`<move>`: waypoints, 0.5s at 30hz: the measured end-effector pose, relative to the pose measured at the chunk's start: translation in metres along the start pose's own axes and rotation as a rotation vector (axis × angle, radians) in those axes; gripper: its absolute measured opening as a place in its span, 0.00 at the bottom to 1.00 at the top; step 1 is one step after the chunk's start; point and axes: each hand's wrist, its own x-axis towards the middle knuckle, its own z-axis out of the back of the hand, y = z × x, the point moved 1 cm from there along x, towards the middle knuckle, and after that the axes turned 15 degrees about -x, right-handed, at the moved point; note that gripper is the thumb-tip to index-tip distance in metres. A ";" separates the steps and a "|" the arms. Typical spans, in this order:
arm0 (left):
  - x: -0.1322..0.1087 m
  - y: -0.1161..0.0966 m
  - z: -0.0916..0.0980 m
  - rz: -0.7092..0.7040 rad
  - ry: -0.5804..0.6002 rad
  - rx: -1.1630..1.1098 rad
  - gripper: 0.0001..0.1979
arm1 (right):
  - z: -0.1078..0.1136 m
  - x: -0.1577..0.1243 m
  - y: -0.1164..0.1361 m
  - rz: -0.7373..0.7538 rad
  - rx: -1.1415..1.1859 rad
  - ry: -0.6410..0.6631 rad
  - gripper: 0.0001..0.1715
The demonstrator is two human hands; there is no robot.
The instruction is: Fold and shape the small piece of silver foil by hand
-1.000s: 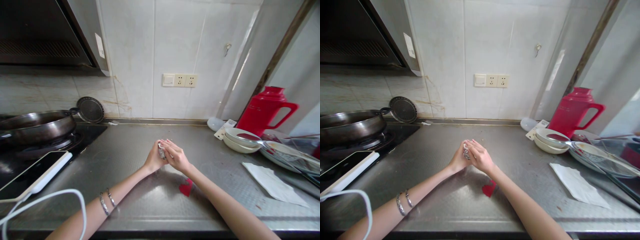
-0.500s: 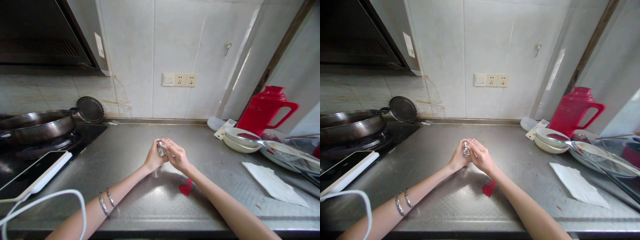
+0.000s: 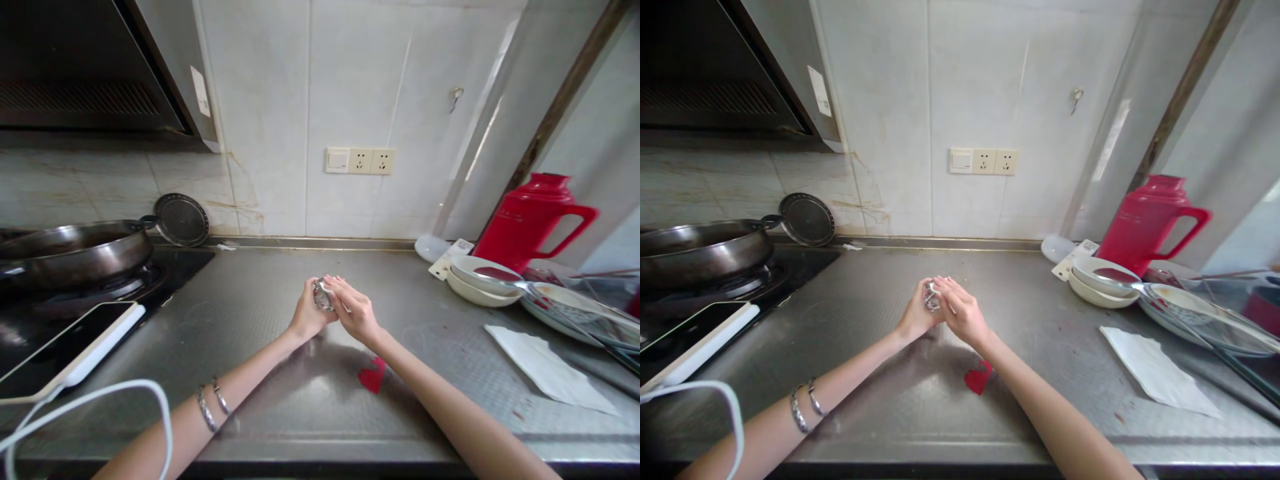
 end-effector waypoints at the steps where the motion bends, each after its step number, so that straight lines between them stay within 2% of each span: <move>1: 0.001 0.001 0.000 0.006 -0.001 -0.009 0.38 | 0.001 0.000 0.001 0.043 0.003 0.023 0.21; 4: 0.002 0.002 0.000 0.005 -0.001 -0.020 0.37 | 0.001 0.001 0.001 0.053 0.018 0.034 0.20; 8: 0.001 -0.001 -0.001 -0.014 0.011 -0.003 0.37 | -0.001 0.001 -0.007 -0.185 0.014 -0.024 0.17; 10: 0.001 -0.003 0.000 -0.019 0.013 0.030 0.38 | -0.002 0.001 -0.009 -0.239 0.009 -0.027 0.16; 12: 0.001 -0.004 0.000 -0.014 0.017 0.058 0.38 | -0.001 0.001 -0.008 -0.163 0.008 -0.014 0.17; 15: 0.002 -0.006 0.002 -0.045 0.038 0.096 0.37 | 0.003 0.002 -0.001 0.063 -0.019 0.040 0.20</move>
